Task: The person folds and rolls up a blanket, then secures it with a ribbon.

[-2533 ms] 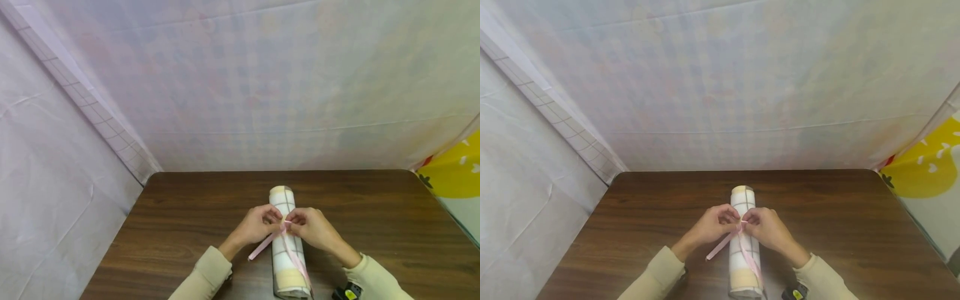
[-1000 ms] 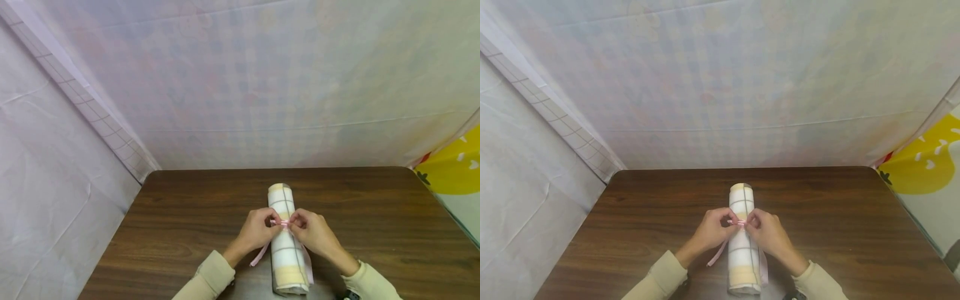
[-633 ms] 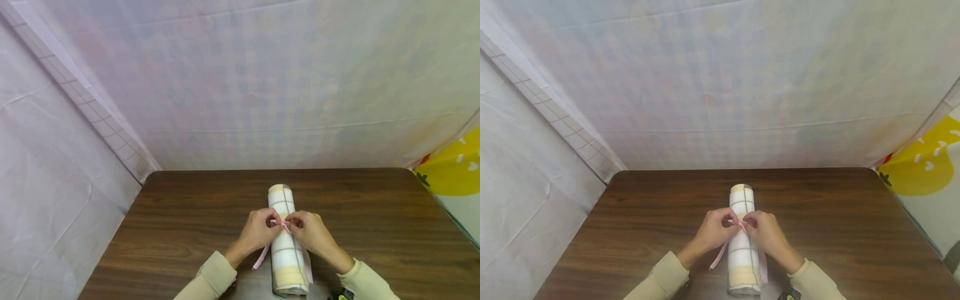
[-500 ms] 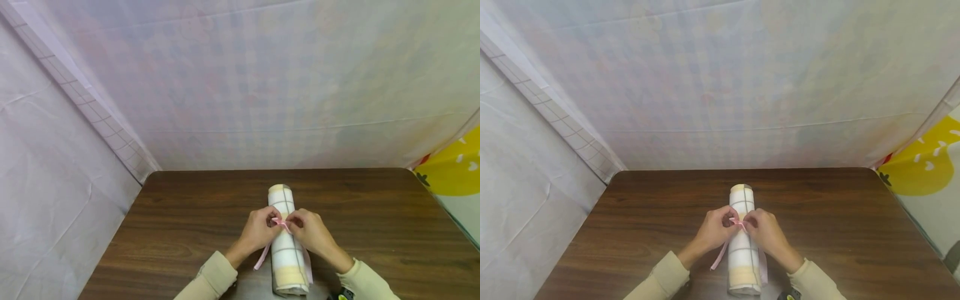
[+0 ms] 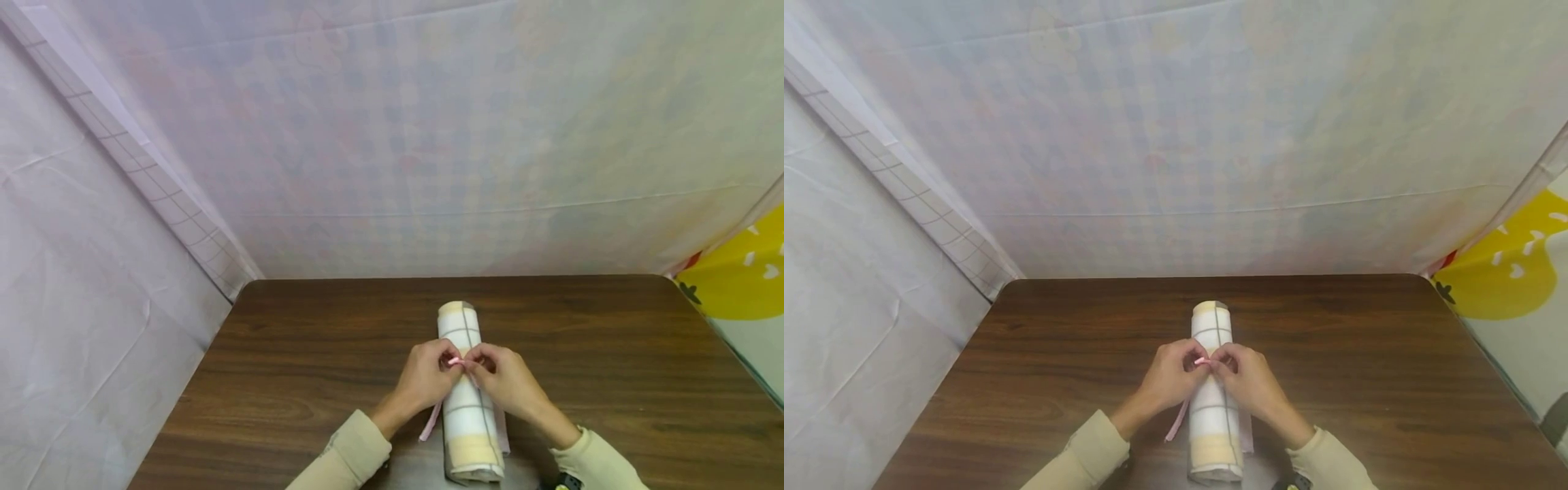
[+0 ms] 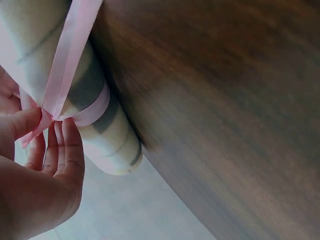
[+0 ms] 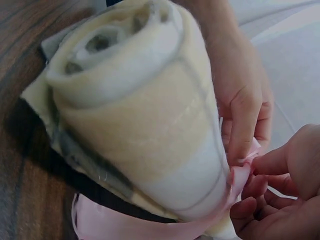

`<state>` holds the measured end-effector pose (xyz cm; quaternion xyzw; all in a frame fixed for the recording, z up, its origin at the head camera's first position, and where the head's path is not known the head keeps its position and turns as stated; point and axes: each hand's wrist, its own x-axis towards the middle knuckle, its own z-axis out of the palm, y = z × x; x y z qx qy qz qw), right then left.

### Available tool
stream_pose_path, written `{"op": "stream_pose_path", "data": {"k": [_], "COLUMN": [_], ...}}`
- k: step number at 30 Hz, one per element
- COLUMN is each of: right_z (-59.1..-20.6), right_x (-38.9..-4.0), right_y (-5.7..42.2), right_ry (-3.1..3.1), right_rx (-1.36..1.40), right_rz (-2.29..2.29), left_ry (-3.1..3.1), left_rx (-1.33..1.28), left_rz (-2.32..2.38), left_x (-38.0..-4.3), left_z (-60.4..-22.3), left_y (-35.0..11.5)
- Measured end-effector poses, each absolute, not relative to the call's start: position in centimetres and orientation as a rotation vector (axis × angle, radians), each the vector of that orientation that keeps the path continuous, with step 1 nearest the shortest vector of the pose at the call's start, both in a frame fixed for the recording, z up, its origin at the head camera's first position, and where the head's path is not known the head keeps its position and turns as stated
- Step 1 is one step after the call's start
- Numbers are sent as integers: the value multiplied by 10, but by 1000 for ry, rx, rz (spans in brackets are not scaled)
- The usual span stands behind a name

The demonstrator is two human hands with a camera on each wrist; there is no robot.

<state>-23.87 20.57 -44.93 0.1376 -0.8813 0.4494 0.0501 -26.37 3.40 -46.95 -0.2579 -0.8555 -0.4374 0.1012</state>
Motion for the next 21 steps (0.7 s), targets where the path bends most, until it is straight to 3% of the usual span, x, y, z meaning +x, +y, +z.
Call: {"op": "stream_pose_path", "data": {"k": [10,21], "right_z": [-449,-451], "right_x": [-238,-241], "right_y": [205,207], "right_ry": [-2609,-2658], "right_rx": [294,180], "right_rz": [1731,1818], "left_ry": [-2526,-2547], "left_rx": [-730,-757], "left_rz": [-1249,-1232], "left_x": [-262,-263], "left_z": [-473,-475], "left_y": [34,32]}}
